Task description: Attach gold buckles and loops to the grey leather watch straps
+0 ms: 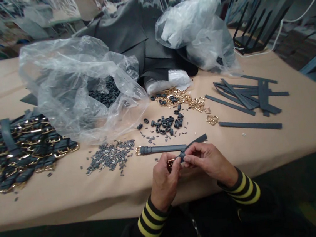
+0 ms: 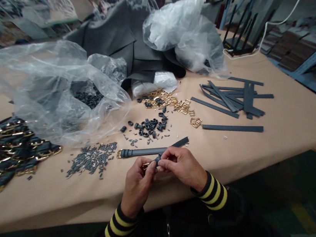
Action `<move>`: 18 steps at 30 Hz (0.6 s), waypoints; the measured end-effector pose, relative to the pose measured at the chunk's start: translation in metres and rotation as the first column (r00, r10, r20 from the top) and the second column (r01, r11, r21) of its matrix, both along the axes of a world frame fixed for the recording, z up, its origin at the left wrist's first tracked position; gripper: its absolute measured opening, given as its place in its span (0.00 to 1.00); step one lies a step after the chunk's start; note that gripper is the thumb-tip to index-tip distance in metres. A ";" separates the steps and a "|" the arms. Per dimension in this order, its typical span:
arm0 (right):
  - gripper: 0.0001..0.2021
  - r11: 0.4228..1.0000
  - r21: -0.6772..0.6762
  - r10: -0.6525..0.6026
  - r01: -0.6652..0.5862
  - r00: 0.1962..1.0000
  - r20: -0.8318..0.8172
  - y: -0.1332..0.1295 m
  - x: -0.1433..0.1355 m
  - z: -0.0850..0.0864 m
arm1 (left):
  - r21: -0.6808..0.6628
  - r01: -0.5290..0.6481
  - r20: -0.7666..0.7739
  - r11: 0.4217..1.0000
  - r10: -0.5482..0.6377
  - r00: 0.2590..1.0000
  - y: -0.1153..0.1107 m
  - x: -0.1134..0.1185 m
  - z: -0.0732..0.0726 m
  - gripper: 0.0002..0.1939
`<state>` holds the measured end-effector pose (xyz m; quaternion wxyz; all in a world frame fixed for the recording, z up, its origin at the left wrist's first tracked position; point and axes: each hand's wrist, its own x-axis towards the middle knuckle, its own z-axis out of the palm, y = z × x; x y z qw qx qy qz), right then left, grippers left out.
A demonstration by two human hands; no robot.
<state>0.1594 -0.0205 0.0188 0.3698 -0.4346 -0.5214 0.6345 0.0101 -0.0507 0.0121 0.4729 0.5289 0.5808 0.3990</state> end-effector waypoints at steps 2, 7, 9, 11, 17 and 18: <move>0.09 0.998 -0.054 0.006 -0.009 0.998 -0.060 0.000 0.000 -0.001 | 0.005 -0.003 0.037 1.000 0.002 0.999 -0.002 0.002 0.001 0.08; 0.10 0.998 -0.059 -0.009 0.002 0.994 -0.110 -0.001 -0.002 -0.003 | 0.043 -0.062 0.067 0.997 0.059 0.996 -0.005 0.010 0.003 0.07; 0.09 0.999 -0.050 -0.004 -0.001 0.994 -0.112 -0.001 -0.003 -0.004 | 0.055 -0.080 0.049 0.995 0.078 0.996 -0.006 0.012 0.004 0.08; 0.09 0.998 -0.058 0.002 -0.009 0.993 -0.115 -0.002 -0.002 -0.005 | 0.062 -0.095 0.032 0.994 0.093 0.995 -0.007 0.014 0.003 0.10; 0.10 0.997 -0.071 0.036 -0.041 0.997 -0.070 -0.005 0.000 -0.002 | 0.135 -0.087 -0.192 0.987 0.112 0.975 -0.004 0.013 -0.002 0.13; 0.10 0.997 -0.069 0.042 -0.046 0.997 -0.069 -0.005 0.000 -0.002 | 0.152 -0.077 -0.232 0.985 0.111 0.966 -0.003 0.013 -0.002 0.13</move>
